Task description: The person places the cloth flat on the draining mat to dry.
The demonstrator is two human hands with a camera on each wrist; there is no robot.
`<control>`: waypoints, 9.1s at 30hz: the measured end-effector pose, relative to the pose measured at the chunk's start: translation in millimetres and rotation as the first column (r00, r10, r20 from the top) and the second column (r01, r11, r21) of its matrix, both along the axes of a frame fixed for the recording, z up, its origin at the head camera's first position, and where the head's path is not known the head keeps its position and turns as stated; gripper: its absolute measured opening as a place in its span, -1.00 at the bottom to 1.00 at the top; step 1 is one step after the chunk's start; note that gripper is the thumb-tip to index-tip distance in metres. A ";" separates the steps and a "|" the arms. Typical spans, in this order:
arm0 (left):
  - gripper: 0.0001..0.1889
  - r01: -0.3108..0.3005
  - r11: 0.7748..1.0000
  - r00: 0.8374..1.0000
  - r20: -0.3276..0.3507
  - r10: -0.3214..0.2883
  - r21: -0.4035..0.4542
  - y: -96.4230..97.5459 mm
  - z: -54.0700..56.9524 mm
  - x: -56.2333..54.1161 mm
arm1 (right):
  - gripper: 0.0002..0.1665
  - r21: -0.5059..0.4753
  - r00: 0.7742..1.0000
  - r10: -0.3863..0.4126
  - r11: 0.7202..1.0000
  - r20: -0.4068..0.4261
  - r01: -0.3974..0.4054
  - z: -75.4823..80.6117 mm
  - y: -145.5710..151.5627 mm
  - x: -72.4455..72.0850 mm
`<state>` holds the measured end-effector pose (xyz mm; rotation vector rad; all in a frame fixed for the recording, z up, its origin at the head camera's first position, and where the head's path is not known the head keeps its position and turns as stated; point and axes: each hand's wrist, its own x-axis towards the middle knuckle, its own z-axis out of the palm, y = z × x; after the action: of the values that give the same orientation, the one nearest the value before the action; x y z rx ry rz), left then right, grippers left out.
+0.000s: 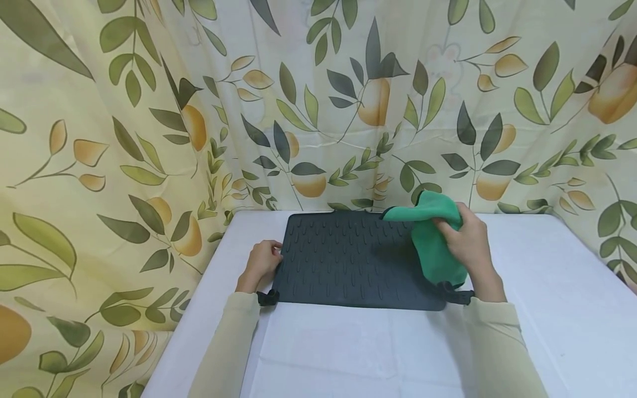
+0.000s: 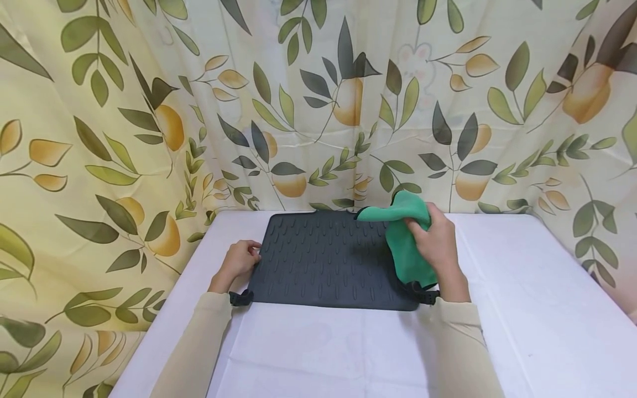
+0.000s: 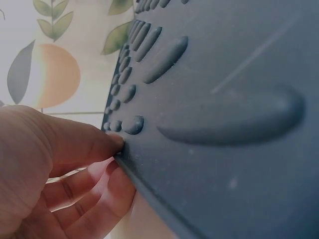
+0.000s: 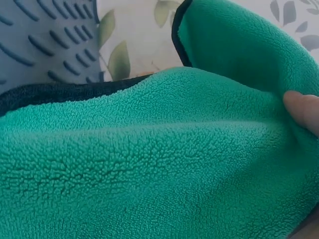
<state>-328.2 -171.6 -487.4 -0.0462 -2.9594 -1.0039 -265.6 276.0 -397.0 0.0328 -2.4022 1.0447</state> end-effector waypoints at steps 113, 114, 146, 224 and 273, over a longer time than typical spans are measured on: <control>-0.73 0.219 0.975 0.975 -0.030 -0.218 0.043 25.5 18.1 11.1 | -0.47 -0.067 0.827 0.476 0.875 0.301 -0.479 -45.9 -38.4 -26.8; -0.72 0.237 0.971 0.971 -0.027 -0.236 0.043 27.8 18.9 11.6 | -0.47 -0.065 0.826 0.475 0.875 0.305 -0.479 -45.6 -35.3 -26.5; -0.89 0.425 0.884 0.898 0.030 -0.439 0.192 39.8 22.6 13.4 | -0.64 -0.003 0.620 0.458 0.806 0.637 -0.592 -59.5 -1.7 -23.8; -0.73 0.306 0.946 0.951 -0.078 -0.299 0.106 54.4 58.7 -18.8 | -0.50 0.034 0.764 0.488 0.833 0.422 -0.552 -29.6 -29.8 -49.1; -0.77 0.148 0.961 0.982 0.083 -0.171 0.234 50.3 59.9 -53.8 | -0.66 -0.132 0.773 0.360 0.930 0.522 -0.344 -29.5 -14.9 -89.2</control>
<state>-381.9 -121.3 -427.5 -0.2413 -2.9459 -1.4006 -354.8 261.0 -426.5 0.2159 -2.9701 1.4121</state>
